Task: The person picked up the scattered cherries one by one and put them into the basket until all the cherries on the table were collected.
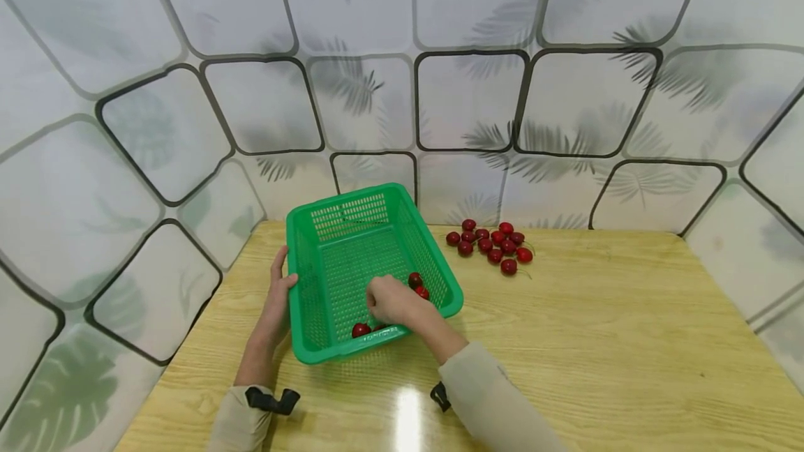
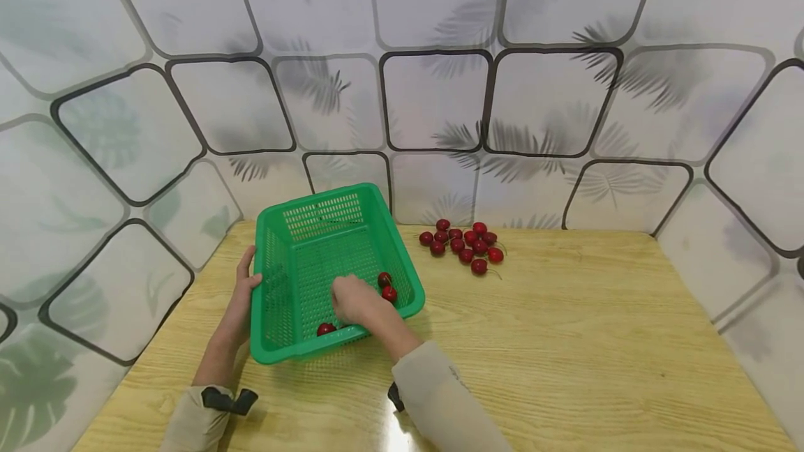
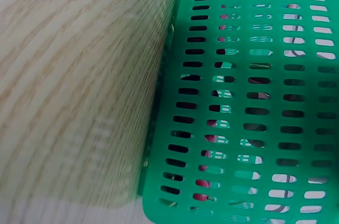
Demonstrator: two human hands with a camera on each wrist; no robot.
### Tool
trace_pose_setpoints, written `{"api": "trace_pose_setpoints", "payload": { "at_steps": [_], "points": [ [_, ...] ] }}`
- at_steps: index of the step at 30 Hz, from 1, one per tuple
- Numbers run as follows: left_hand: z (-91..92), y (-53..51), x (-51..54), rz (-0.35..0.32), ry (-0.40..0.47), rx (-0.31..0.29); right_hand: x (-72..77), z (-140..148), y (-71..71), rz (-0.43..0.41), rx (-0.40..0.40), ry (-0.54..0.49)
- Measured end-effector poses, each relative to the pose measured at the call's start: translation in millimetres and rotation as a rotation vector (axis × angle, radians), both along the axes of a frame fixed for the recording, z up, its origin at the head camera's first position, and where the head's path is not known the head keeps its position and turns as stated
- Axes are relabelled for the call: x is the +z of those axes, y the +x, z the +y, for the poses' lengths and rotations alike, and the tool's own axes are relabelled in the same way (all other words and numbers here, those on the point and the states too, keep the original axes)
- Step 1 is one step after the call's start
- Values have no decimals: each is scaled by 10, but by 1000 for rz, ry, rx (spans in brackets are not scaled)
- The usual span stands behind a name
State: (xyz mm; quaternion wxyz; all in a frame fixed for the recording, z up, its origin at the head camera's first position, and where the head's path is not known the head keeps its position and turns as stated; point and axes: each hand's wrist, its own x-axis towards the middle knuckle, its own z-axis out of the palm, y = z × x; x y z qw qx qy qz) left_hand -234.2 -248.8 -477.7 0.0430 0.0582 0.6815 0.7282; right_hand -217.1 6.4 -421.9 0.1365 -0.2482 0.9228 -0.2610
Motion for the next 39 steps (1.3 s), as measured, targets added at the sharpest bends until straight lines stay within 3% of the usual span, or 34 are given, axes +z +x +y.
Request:
{"api": "trace_pose_setpoints", "payload": {
  "at_steps": [6,15,25,32,39],
  "points": [
    [-1,2,1,-1,-1,-4,-4,2,11,22,-15,16],
    [-4,-4,-3,6,-14,5,3,-10,23,191,-109,120],
    [4,-4,-4,8,-2,-4,9,-7,28,186,-127,104],
    [19,-11,5,-3,0,6,10,4,16,266,-144,18],
    [16,-5,22,-24,-13,20,53,21,24,375,-205,-207]
  ]
}}
